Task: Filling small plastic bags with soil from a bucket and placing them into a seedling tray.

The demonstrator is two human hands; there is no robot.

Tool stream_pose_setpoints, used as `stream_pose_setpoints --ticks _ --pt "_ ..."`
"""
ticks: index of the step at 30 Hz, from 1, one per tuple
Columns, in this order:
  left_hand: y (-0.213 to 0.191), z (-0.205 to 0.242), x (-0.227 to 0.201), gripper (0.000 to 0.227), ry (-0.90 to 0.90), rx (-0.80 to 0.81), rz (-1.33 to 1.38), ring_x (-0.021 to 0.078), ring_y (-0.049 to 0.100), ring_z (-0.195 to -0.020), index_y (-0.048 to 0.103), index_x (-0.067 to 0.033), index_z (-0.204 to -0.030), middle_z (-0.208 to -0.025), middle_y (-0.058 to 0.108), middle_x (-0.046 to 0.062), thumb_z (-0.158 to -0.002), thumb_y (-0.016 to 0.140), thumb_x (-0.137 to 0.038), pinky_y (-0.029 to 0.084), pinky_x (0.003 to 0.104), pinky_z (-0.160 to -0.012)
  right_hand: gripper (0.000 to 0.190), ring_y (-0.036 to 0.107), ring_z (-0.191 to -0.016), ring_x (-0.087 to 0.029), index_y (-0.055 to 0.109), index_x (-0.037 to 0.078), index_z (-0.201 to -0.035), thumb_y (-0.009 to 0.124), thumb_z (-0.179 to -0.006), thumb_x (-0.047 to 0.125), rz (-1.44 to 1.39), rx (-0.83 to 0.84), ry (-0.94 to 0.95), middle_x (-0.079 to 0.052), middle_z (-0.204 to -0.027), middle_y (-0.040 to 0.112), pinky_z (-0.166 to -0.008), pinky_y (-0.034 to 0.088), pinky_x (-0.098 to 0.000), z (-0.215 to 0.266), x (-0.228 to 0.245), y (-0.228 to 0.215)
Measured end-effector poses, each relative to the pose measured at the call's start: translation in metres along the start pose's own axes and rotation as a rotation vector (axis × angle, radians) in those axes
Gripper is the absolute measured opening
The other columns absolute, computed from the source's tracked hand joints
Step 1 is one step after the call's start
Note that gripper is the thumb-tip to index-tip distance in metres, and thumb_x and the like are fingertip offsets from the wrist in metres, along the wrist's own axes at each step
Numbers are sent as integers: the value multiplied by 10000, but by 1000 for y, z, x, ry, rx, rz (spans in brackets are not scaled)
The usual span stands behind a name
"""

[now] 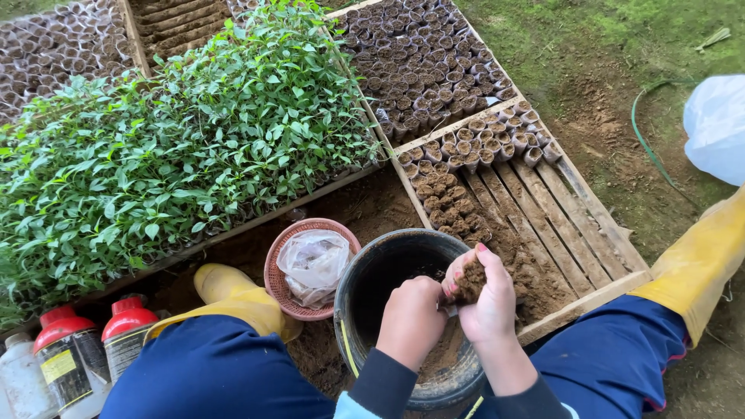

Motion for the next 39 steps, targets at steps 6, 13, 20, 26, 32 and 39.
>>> stream_pose_setpoints --ticks 6,13,20,26,32,39 --pt "-21 25 -24 183 15 -23 31 318 701 -722 758 -72 -873 -913 743 103 -712 680 -35 580 394 -662 310 522 -563 -205 567 74 -763 506 -1021 235 -21 56 -1 -85 -634 560 -568 439 -347 18 9 10" --pt "-40 74 -18 271 -35 -194 207 161 736 -701 796 -117 -970 -1024 758 -18 -722 721 -38 610 267 -635 303 444 -533 -164 543 91 -741 475 -1013 205 -124 106 119 -60 -653 531 -441 328 -294 31 6 20" --pt "-41 66 -19 223 -71 -200 305 101 687 -661 784 -73 -1003 -1050 740 -11 -794 708 -57 588 225 -596 164 522 -582 -143 613 -6 -1030 661 -872 -16 310 128 194 -138 -783 627 -448 401 -242 23 12 -15" --pt "-40 54 -31 293 -12 -233 344 115 716 -742 773 -45 -1066 -1105 727 31 -786 691 -13 614 217 -661 348 499 -481 -187 646 -22 -1064 667 -737 -138 684 53 337 -183 -733 643 -395 345 -266 28 6 -28" --pt "-44 57 -35 343 31 -229 77 203 754 -763 766 -60 -1081 -1250 695 17 -760 656 -11 605 313 -697 178 540 -545 -198 670 -24 -923 657 -773 -119 760 39 258 -160 -691 648 -475 413 -291 27 4 -19" --pt "-35 56 -38 353 95 -197 -183 285 720 -699 749 -23 -1046 -1308 678 36 -702 674 -5 577 378 -633 145 551 -562 -197 671 -20 -920 651 -801 -100 740 26 289 -156 -740 663 -490 418 -295 28 -4 -16"
Point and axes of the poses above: each hand's wrist, its own z-axis away from the middle knuckle, its own y-axis out of the palm, x = y × z, the point moved 8 cm from there along -z, towards the middle knuckle
